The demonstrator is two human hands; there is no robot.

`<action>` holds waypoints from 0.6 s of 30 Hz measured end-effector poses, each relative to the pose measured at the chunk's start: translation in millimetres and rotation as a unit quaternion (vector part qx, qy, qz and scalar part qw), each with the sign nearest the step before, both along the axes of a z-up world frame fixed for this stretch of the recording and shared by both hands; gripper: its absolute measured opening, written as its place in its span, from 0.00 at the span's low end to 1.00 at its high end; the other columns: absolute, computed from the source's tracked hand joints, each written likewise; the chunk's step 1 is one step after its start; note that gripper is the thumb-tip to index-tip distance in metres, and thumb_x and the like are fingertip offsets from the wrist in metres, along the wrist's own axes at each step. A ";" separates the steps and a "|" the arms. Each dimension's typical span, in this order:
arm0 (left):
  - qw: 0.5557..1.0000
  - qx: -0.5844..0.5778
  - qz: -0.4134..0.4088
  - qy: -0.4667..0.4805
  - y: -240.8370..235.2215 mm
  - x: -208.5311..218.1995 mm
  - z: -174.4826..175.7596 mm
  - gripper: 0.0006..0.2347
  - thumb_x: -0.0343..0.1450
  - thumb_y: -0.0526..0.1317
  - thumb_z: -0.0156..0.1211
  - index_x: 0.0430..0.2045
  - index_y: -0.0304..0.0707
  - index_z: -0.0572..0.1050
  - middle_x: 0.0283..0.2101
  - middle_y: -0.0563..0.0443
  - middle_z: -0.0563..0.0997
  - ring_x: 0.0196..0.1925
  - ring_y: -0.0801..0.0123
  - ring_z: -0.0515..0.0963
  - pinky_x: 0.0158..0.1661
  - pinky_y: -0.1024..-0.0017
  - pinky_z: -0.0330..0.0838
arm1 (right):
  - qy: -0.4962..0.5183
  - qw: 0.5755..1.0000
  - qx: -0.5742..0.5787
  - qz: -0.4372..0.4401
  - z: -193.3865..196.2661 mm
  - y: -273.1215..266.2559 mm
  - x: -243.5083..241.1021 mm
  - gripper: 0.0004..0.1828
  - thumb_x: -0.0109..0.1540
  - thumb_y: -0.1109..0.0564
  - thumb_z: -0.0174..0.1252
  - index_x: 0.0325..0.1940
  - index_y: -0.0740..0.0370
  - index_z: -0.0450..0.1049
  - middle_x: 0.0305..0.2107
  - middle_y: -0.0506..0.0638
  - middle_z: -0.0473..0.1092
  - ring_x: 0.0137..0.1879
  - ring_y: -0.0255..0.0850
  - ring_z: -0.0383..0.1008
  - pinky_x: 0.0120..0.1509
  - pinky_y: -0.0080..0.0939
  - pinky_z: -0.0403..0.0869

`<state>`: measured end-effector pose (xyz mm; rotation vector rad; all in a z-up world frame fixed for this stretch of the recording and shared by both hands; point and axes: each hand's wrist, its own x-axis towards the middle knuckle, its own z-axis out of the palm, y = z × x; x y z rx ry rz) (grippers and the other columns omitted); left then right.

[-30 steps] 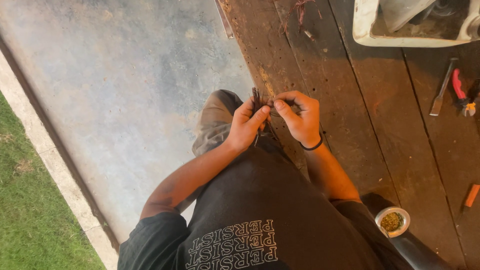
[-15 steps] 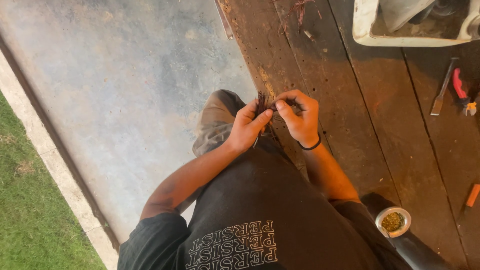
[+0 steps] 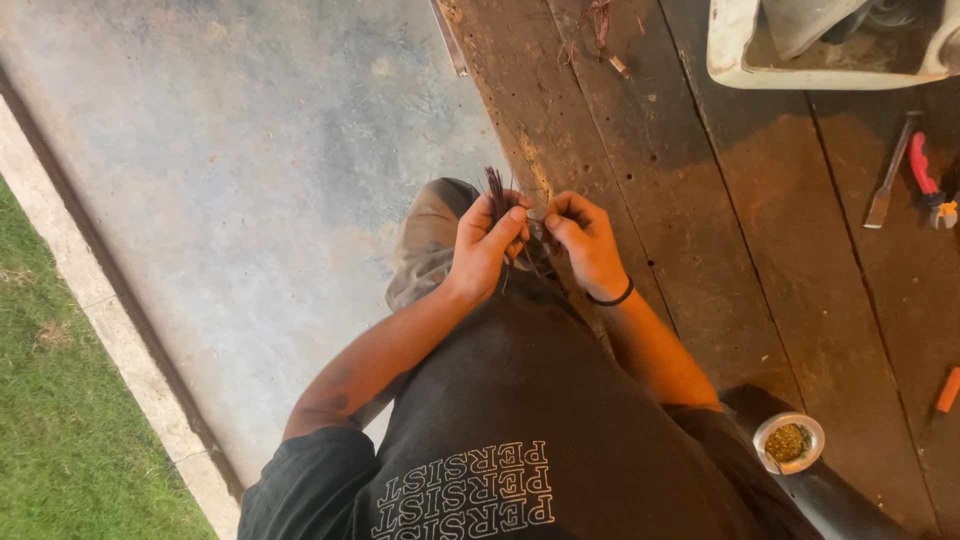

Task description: Bundling and organizing small pieces of copper wire on a wooden workbench.

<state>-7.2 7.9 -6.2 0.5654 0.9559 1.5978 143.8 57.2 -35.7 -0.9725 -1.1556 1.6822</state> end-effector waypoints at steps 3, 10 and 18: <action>1.000 0.011 -0.013 0.013 0.9 -1.5 -14.4 0.06 0.76 0.33 0.60 0.41 0.27 0.75 0.22 0.40 0.76 0.19 0.76 0.71 0.22 0.81 0.66 | 0.044 0.996 -0.069 -0.025 1.6 -7.6 -5.4 0.07 0.63 0.60 0.56 0.32 0.67 0.71 0.18 0.49 0.59 0.22 0.39 0.68 0.22 0.35 0.66; 0.999 -0.037 -0.027 0.028 2.0 -1.2 3.6 0.04 0.72 0.29 0.59 0.37 0.36 0.72 0.17 0.45 0.71 0.14 0.79 0.62 0.16 0.84 0.55 | -0.199 0.798 0.564 -0.078 39.8 12.2 2.1 0.21 0.63 0.49 0.65 0.52 0.67 0.79 0.44 0.58 0.77 0.44 0.55 0.78 0.45 0.52 0.76; 0.993 -0.096 -0.026 0.067 6.9 1.8 -5.4 0.02 0.71 0.31 0.57 0.35 0.37 0.75 0.14 0.46 0.70 0.14 0.76 0.67 0.17 0.84 0.57 | -0.274 0.693 0.657 -0.120 36.3 13.9 0.5 0.14 0.69 0.50 0.55 0.41 0.58 0.83 0.26 0.47 0.74 0.28 0.42 0.74 0.35 0.43 0.73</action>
